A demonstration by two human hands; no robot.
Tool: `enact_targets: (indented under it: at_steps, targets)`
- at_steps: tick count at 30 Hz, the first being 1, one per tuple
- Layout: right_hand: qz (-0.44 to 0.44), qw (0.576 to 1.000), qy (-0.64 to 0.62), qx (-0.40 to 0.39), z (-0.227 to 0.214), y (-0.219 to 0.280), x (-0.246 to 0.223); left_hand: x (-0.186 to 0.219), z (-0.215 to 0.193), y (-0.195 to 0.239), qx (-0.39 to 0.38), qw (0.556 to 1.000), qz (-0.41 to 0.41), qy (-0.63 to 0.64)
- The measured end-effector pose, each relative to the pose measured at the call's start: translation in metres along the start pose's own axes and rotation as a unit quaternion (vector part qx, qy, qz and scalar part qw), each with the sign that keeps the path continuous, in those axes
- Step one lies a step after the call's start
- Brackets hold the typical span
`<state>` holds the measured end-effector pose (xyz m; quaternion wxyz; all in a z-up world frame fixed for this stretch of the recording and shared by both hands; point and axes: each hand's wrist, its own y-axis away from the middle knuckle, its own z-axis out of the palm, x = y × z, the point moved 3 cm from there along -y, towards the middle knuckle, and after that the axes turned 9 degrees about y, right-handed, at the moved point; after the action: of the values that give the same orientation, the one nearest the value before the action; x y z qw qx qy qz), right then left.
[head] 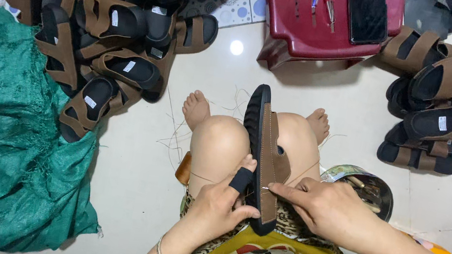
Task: The person sits on the floor and sews brown sandals using a needle and thread. They repeatedly pull the thread through the sandal sole and straps, occasionally picking up another sandal from a nearby pile.
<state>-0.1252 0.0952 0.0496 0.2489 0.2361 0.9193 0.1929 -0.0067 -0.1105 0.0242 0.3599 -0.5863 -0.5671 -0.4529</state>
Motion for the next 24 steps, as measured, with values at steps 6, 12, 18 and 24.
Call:
enact_targets:
  at_steps: [6, 12, 18, 24]
  targets:
    - [0.008, 0.995, 0.084, -0.061, -0.012, -0.001, -0.014, -0.002, 0.01, 0.0, 0.045, 0.994, 0.061, -0.078]
    - [0.001, 0.999, -0.002, -0.04, -0.013, -0.026, -0.014, -0.002, 0.009, -0.003, 0.085, 0.982, 0.107, -0.131]
    - [-0.008, 0.999, -0.025, -0.02, -0.017, -0.043, -0.023, -0.014, 0.016, 0.003, 0.109, 0.975, 0.104, -0.165]
    - [-0.005, 0.994, -0.106, 0.005, -0.007, -0.03, -0.005, 0.011, -0.014, 0.018, 0.113, 0.983, 0.027, -0.142]
